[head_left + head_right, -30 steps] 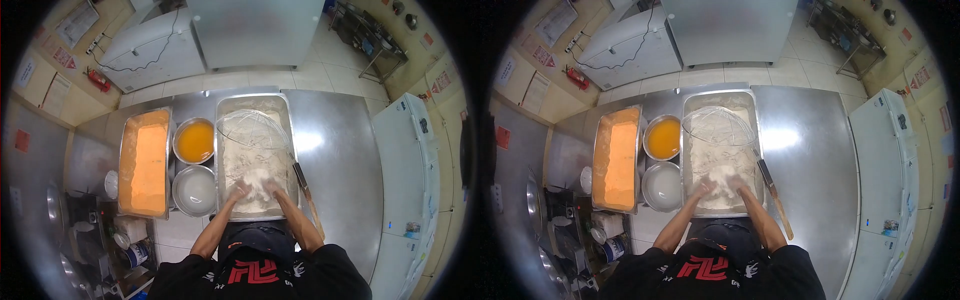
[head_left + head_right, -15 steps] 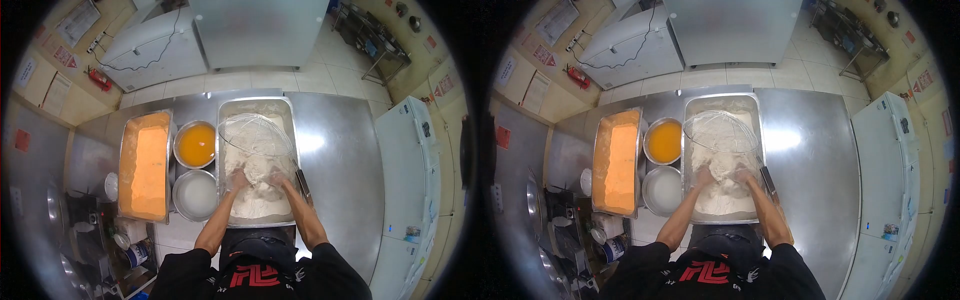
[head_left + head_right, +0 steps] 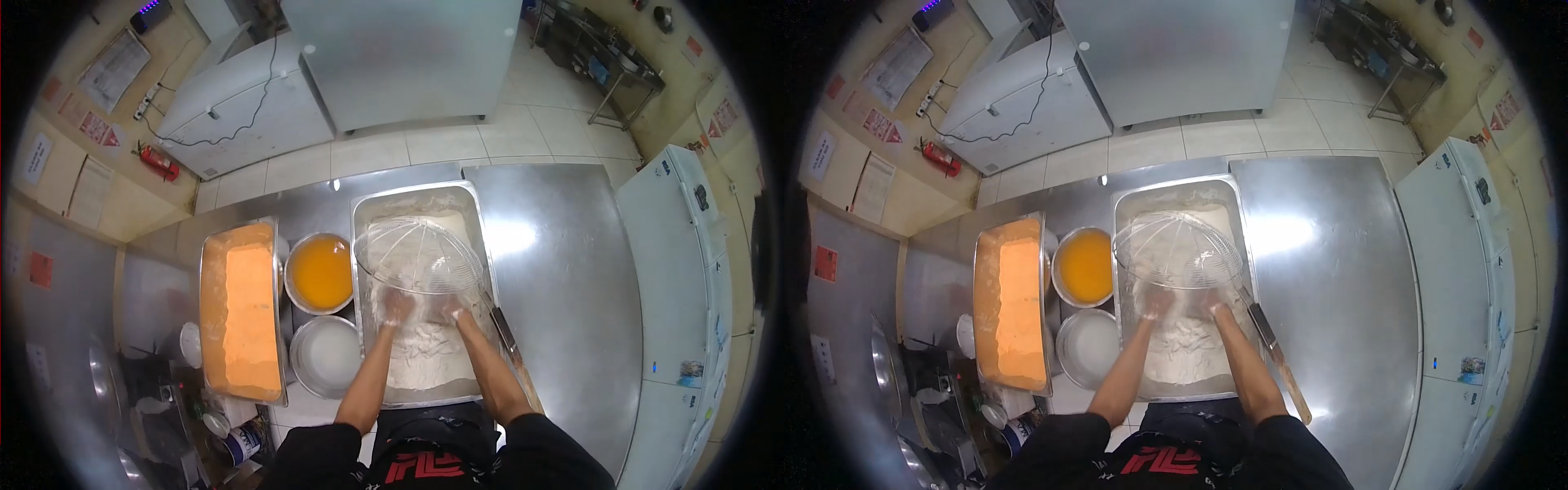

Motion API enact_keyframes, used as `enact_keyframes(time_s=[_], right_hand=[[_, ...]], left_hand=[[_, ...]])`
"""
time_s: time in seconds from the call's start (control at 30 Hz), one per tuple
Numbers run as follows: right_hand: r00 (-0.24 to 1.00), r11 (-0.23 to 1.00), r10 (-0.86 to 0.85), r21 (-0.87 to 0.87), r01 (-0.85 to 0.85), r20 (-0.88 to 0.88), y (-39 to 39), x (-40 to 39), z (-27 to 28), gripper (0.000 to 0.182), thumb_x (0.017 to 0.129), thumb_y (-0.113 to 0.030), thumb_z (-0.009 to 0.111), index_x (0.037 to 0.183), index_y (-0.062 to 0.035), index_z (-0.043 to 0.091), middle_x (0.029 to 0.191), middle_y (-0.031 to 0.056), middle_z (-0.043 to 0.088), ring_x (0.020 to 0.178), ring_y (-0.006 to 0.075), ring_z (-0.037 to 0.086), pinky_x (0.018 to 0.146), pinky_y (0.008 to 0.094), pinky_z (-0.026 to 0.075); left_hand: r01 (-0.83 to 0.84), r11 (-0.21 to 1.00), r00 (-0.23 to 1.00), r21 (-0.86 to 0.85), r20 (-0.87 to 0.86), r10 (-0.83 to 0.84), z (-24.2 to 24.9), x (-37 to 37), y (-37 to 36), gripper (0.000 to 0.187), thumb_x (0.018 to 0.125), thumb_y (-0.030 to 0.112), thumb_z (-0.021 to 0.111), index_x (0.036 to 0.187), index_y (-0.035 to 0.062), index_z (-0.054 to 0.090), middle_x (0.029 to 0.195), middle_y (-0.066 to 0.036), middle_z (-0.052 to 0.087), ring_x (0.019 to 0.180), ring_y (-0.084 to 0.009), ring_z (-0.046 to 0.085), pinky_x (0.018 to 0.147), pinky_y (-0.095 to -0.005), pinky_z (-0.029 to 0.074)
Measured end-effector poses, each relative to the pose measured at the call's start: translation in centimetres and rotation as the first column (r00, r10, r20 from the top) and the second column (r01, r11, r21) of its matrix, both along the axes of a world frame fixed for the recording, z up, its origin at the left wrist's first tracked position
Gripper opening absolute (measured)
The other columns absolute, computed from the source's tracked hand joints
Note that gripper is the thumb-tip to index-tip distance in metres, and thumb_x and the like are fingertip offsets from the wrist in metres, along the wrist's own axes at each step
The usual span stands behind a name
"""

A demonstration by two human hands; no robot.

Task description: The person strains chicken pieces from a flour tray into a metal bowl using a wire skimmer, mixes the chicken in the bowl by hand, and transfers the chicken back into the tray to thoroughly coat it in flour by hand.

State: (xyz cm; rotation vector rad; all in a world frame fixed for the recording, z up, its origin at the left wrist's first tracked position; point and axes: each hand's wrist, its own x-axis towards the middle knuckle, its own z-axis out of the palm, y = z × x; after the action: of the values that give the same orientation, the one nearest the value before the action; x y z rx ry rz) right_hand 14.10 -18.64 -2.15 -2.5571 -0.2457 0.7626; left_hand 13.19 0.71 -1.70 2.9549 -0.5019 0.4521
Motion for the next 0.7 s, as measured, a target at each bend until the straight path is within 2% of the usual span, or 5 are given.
enact_keyframes(time_s=[0.13, 0.33, 0.6, 0.67, 0.7], right_hand=[[0.998, 0.999, 0.015, -0.038, -0.018, -0.059, -2.5, 0.5, 1.8, 0.049, 0.078, -0.032, 0.05, 0.115, -0.0003, 0.049, 0.116, 0.0205, 0.05, 0.104, 0.0318, 0.051, 0.092, 0.0385, 0.037], [0.913, 0.932, -0.363, 0.073, 0.355, 0.185, 2.1, 7.2, 0.8, 0.048, 0.078, -0.031, 0.049, 0.115, 0.0003, 0.049, 0.116, 0.021, 0.05, 0.105, 0.032, 0.05, 0.092, 0.0387, 0.037], [0.997, 0.998, -0.061, 0.027, 0.06, 0.042, -0.3, 6.0, 1.4, 0.047, 0.078, -0.028, 0.049, 0.115, 0.001, 0.049, 0.115, 0.0216, 0.05, 0.106, 0.0324, 0.049, 0.092, 0.0391, 0.037], [0.986, 0.989, -0.147, -0.021, 0.149, 0.083, -2.0, 6.0, 2.3, 0.047, 0.078, -0.027, 0.049, 0.115, 0.0012, 0.048, 0.115, 0.0217, 0.05, 0.106, 0.0325, 0.049, 0.092, 0.0392, 0.037], [0.98, 0.984, -0.173, -0.027, 0.177, 0.1, -2.1, 5.9, 2.1, 0.047, 0.078, -0.027, 0.049, 0.115, 0.0013, 0.048, 0.115, 0.0218, 0.05, 0.106, 0.0325, 0.049, 0.092, 0.0392, 0.037]], left_hand=[[-0.109, 0.976, 0.709, -0.189, -0.703, -0.057, 3.5, -2.6, 0.5, 0.033, 0.076, 0.03, 0.052, 0.093, 0.0021, 0.058, 0.078, -0.012, 0.056, 0.065, -0.028, 0.055, 0.066, -0.0391, 0.045], [-0.202, 0.971, 0.818, -0.125, -0.567, 0.097, 7.2, 3.9, 4.0, 0.037, 0.076, 0.031, 0.053, 0.098, 0.0011, 0.057, 0.089, -0.014, 0.054, 0.072, -0.0291, 0.054, 0.071, -0.0403, 0.044], [0.025, 0.998, 0.986, -0.063, -0.161, -0.034, 0.0, 1.5, 0.8, 0.043, 0.075, 0.032, 0.055, 0.104, -0.0003, 0.056, 0.104, -0.018, 0.053, 0.082, -0.0305, 0.054, 0.077, -0.0419, 0.042], [-0.018, 0.994, 0.951, -0.105, -0.308, -0.015, 1.3, -2.5, -0.2, 0.045, 0.075, 0.032, 0.055, 0.105, -0.0006, 0.055, 0.108, -0.019, 0.052, 0.085, -0.0309, 0.054, 0.079, -0.0423, 0.042], [-0.196, 0.98, 0.751, 0.012, -0.642, 0.158, 3.9, -4.5, -1.1, 0.048, 0.074, 0.036, 0.056, 0.108, 0.0005, 0.055, 0.113, -0.02, 0.05, 0.094, -0.0319, 0.054, 0.085, -0.0434, 0.04]])
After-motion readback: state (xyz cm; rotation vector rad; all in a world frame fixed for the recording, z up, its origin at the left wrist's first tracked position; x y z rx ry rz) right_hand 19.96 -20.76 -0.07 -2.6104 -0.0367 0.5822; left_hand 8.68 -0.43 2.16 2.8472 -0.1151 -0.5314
